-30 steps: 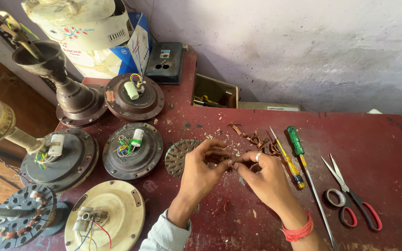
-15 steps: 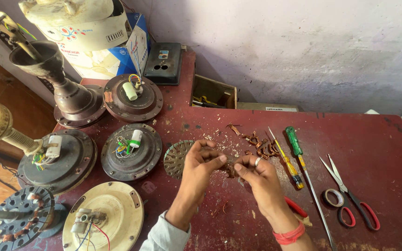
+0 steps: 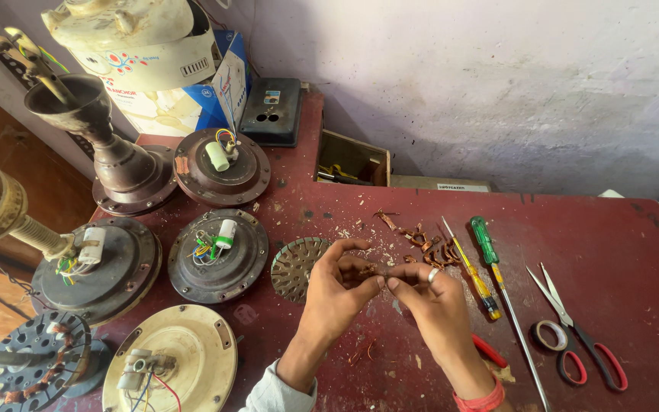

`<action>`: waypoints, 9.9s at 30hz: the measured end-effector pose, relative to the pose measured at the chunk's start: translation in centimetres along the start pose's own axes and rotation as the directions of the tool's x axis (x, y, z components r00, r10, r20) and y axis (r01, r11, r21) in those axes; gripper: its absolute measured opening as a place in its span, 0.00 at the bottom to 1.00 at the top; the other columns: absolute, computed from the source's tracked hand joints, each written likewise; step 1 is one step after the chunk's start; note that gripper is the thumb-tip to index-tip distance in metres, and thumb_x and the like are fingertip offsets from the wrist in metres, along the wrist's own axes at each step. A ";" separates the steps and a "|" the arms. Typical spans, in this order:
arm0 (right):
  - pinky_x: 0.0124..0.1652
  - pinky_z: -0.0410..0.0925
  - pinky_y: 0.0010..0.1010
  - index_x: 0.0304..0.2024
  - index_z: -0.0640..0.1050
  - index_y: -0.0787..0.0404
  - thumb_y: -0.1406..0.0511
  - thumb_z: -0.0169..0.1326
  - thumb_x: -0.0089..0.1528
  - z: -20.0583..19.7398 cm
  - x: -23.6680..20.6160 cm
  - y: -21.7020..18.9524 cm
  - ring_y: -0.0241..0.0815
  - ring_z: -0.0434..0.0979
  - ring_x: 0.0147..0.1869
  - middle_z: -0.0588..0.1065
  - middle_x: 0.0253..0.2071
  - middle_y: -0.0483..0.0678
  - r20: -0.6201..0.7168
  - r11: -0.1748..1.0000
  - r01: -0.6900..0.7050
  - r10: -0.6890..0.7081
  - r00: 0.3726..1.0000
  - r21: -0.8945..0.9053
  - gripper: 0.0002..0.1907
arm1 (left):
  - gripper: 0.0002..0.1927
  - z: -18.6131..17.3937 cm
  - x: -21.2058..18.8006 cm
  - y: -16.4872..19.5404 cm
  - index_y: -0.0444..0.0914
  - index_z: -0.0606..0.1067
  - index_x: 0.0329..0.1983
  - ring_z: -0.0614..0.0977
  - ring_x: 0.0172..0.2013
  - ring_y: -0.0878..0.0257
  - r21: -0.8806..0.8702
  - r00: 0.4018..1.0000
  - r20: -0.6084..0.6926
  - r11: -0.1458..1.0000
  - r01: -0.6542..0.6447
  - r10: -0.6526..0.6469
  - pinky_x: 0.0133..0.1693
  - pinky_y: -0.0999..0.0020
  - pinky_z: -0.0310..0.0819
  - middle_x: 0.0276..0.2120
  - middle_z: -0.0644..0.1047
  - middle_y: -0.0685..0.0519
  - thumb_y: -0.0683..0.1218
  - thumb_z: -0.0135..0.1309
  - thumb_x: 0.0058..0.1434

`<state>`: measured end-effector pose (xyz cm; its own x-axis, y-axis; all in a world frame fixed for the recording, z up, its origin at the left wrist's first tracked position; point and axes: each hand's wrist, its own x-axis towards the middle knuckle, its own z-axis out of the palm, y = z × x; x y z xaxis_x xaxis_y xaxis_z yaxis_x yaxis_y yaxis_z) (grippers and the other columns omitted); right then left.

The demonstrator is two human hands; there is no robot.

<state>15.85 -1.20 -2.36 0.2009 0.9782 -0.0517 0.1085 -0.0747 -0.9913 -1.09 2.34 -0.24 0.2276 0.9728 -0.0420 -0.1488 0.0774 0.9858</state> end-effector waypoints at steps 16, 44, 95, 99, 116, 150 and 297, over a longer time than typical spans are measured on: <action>0.32 0.68 0.27 0.36 0.77 0.65 0.66 0.55 0.61 -1.1 2.5 1.8 0.34 0.73 0.30 0.74 0.28 0.43 -0.121 0.857 -0.074 0.157 0.980 0.510 0.06 | 0.25 0.1 0.5 0.8 0.34 0.67 0.52 0.76 0.23 0.66 -0.015 0.997 -0.016 0.997 0.076 -0.077 0.25 0.73 0.66 0.25 0.80 0.48 0.33 0.59 0.50; 0.35 0.67 0.30 0.49 0.79 0.70 0.72 0.58 0.56 -0.7 -0.6 1.5 0.37 0.73 0.35 0.76 0.32 0.49 0.232 0.851 -0.138 0.020 0.973 0.506 0.18 | 0.19 -0.3 0.3 -1.0 0.37 0.62 0.43 0.79 0.32 0.63 -0.428 0.996 0.080 0.904 0.014 0.023 0.36 0.69 0.74 0.31 0.76 0.49 0.29 0.54 0.54; 0.32 0.69 0.26 0.51 0.82 0.62 0.66 0.63 0.56 -0.7 -1.3 -1.8 0.35 0.76 0.32 0.77 0.34 0.46 0.037 0.742 0.527 -0.565 0.824 -0.414 0.20 | 0.21 -0.5 0.5 -1.0 0.35 0.66 0.47 0.83 0.35 0.63 -0.325 1.000 0.007 0.946 0.002 0.001 0.38 0.69 0.79 0.32 0.80 0.47 0.32 0.62 0.55; 0.34 0.72 0.25 0.47 0.83 0.63 0.67 0.63 0.57 -0.5 -1.4 -3.0 0.37 0.79 0.38 0.78 0.40 0.48 0.069 0.688 0.570 -0.609 0.790 -0.450 0.15 | 0.21 -0.4 0.6 -1.0 0.34 0.67 0.47 0.84 0.35 0.62 -0.349 1.000 0.011 0.937 0.013 -0.009 0.39 0.69 0.81 0.32 0.81 0.46 0.32 0.63 0.55; 0.25 0.59 0.24 0.38 0.85 0.65 0.70 0.64 0.60 -0.8 -0.3 1.8 0.35 0.66 0.26 0.79 0.29 0.49 -0.165 0.960 0.267 -0.277 0.947 -0.081 0.05 | 0.21 -0.1 0.4 -0.6 0.31 0.71 0.49 0.84 0.33 0.63 -0.286 0.999 -0.039 0.958 0.013 -0.025 0.36 0.71 0.81 0.30 0.83 0.45 0.31 0.62 0.54; 0.19 0.48 0.22 0.37 0.86 0.64 0.63 0.62 0.59 0.0 0.1 0.6 0.26 0.59 0.18 0.72 0.17 0.42 -0.025 0.987 0.093 -0.097 0.995 -0.131 0.10 | 0.26 0.3 0.1 -0.8 0.33 0.76 0.59 0.86 0.37 0.65 -0.147 0.998 -0.066 0.989 -0.021 0.012 0.41 0.72 0.83 0.37 0.85 0.46 0.31 0.61 0.55; 0.44 0.69 0.28 0.53 0.79 0.70 0.77 0.59 0.57 0.0 -1.4 1.0 0.35 0.74 0.42 0.77 0.38 0.47 0.068 0.875 0.069 -0.116 0.991 0.480 0.20 | 0.11 0.7 0.1 -1.6 0.33 0.75 0.41 0.80 0.30 0.67 -0.347 0.982 0.177 0.929 0.131 -0.072 0.33 0.69 0.75 0.31 0.80 0.51 0.47 0.49 0.71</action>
<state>15.67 -2.61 -3.26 0.1204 0.9912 0.0552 -0.3583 0.0952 -0.9287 -0.11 2.19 -1.67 0.4044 0.9108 -0.0834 -0.4426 0.2746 0.8536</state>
